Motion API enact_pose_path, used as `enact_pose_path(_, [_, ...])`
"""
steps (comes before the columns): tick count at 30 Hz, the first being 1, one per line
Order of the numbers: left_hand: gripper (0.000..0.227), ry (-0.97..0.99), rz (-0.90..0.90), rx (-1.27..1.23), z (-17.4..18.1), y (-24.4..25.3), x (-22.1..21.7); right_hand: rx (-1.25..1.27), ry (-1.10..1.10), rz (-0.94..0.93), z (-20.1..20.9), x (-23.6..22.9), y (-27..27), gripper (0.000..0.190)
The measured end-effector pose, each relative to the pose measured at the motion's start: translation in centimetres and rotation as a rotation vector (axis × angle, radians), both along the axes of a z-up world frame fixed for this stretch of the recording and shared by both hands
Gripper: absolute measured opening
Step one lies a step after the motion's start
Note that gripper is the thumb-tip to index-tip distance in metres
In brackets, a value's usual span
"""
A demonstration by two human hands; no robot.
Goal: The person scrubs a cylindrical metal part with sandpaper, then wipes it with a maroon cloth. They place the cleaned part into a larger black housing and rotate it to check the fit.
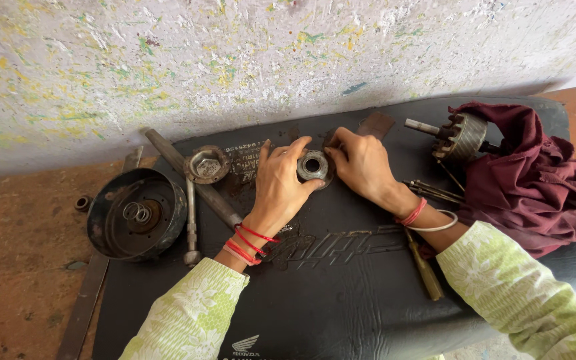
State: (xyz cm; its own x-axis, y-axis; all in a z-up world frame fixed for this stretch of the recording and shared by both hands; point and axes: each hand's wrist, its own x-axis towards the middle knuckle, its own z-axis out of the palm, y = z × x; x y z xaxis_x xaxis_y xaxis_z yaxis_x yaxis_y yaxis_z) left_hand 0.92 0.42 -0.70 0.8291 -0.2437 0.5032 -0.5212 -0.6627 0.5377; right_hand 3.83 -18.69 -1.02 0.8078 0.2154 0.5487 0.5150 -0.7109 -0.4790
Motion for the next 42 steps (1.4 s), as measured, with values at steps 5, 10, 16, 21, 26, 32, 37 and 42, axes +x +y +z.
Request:
enact_pose_path(5, [0.074,0.006,0.014,-0.054,-0.1,-0.2,-0.1,-0.065,0.141,-0.092,0.0,-2.8,0.2,0.015])
enact_pose_path(10, [0.069,0.002,-0.004,-0.081,-0.2,-0.4,0.1,-0.132,0.142,-0.14,1.0,-0.9,1.2,0.015])
enact_pose_path(16, [0.07,-0.002,0.024,-0.077,-0.2,-0.6,-0.3,-0.138,0.132,-0.14,0.5,-0.2,1.1,0.018])
enact_pose_path(21, [0.067,0.0,0.019,-0.091,-0.4,-0.7,-0.1,-0.115,0.195,-0.113,-0.7,-2.0,-0.2,0.017])
enact_pose_path(26, [0.071,-0.005,0.007,-0.098,-0.6,-0.5,0.0,-0.127,0.123,-0.14,-0.2,1.9,1.4,0.017])
enact_pose_path(32, [0.072,0.022,0.038,-0.109,-0.4,-0.8,0.0,-0.132,0.19,-0.103,0.5,-2.6,0.2,0.019])
enact_pose_path(37, [0.067,0.017,0.026,-0.102,-0.8,-1.0,0.2,-0.162,0.163,-0.118,0.4,-0.5,0.5,0.018])
enact_pose_path(42, [0.07,0.024,-0.025,-0.129,-0.3,-0.6,-0.2,-0.124,0.07,-0.077,-0.6,4.2,1.5,0.014])
